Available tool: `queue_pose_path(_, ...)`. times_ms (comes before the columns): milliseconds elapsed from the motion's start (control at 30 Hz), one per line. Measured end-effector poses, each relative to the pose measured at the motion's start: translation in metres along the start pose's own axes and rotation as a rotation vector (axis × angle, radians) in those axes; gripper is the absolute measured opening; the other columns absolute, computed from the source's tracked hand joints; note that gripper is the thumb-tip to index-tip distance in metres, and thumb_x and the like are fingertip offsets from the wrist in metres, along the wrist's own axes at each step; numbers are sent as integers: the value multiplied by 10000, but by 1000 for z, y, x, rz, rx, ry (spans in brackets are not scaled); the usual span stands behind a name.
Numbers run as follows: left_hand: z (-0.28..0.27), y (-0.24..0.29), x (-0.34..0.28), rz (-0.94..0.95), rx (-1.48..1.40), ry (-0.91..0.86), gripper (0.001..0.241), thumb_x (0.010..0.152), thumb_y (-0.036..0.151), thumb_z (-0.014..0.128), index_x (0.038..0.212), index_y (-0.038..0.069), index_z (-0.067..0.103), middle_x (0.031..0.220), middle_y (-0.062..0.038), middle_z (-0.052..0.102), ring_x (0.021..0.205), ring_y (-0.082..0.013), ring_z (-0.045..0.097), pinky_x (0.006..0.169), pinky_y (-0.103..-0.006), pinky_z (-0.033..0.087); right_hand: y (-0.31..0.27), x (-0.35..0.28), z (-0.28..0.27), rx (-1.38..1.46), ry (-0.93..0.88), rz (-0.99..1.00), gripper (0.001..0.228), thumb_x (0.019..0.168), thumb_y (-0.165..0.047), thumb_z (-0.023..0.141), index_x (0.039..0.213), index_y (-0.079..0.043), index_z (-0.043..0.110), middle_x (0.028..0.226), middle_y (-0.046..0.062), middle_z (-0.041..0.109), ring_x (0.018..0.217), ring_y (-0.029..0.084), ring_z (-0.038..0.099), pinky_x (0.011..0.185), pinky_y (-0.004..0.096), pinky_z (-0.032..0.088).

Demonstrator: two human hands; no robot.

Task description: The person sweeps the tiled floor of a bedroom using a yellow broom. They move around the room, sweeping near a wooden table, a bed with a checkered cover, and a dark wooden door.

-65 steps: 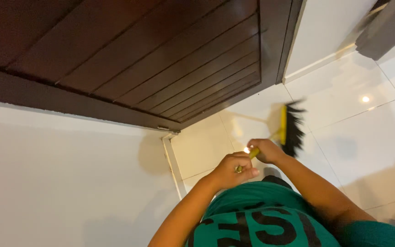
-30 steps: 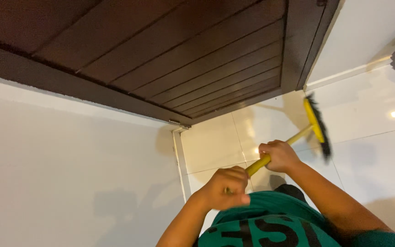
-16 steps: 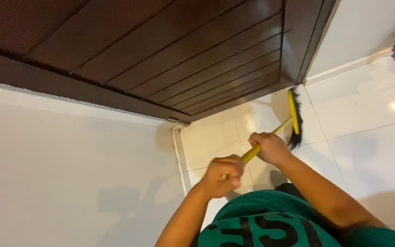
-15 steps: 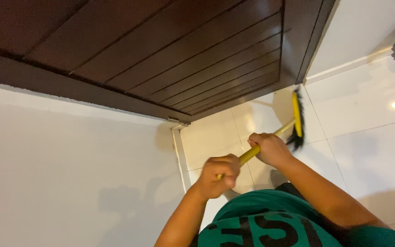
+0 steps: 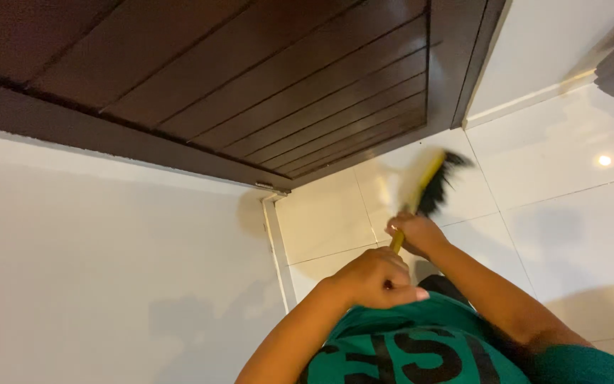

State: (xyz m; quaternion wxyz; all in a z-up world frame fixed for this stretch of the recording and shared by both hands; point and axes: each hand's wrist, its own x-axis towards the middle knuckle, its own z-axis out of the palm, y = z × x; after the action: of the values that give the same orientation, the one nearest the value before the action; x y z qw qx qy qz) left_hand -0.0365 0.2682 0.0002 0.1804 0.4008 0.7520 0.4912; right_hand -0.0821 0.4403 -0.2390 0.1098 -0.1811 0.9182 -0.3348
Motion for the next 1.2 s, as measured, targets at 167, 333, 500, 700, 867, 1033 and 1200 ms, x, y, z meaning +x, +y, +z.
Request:
queue_pose_path(167,-26,45,3,86,0,-103,566,917,345,797,567,96,428,580,-36,447,536,-237,455,608,-359,361,-84,1,-77,81,177,17,208,946,-330,638,944,-132,704,946,86,686,842,341,678,692,450,550)
queue_pose_path(333,-64,73,-9,250,-275,-46,442,965,347,715,644,92,549,634,-44,509,643,-253,516,657,-358,412,-122,-26,-105,-114,148,-17,204,929,-305,641,834,-127,672,835,63,671,815,296,688,668,439,546)
queue_pose_path(500,-26,7,-26,-167,-202,43,533,1023,376,683,624,75,498,625,-73,502,606,-266,489,637,-395,401,-57,-29,-44,-71,-109,-6,159,727,-234,694,860,-147,696,895,68,689,862,307,694,721,444,557)
queue_pose_path(700,24,-16,-9,23,187,-183,614,942,466,703,532,83,454,575,-66,477,602,-300,492,634,-427,385,-3,-4,5,43,219,-112,222,889,-295,662,993,-101,695,1024,137,683,874,361,677,709,460,548)
queue_pose_path(867,-10,43,-2,101,70,-96,577,947,458,722,575,101,461,596,-41,467,597,-265,486,683,-362,406,-76,-10,-77,-23,216,16,172,924,-283,635,912,-124,702,901,81,672,828,319,674,664,448,548)
queue_pose_path(1033,-41,57,-11,258,-214,69,434,983,374,714,680,97,573,678,-50,521,692,-266,526,706,-349,407,-99,-35,-92,-118,262,-30,97,830,-201,649,774,-122,652,771,63,647,809,293,675,666,435,533)
queue_pose_path(1200,-2,-1,-16,-156,-99,29,495,1007,413,702,669,91,536,647,-39,520,636,-256,503,680,-368,411,-36,-34,-32,-81,79,12,113,760,-233,676,819,-136,675,864,71,681,853,308,690,729,448,555)
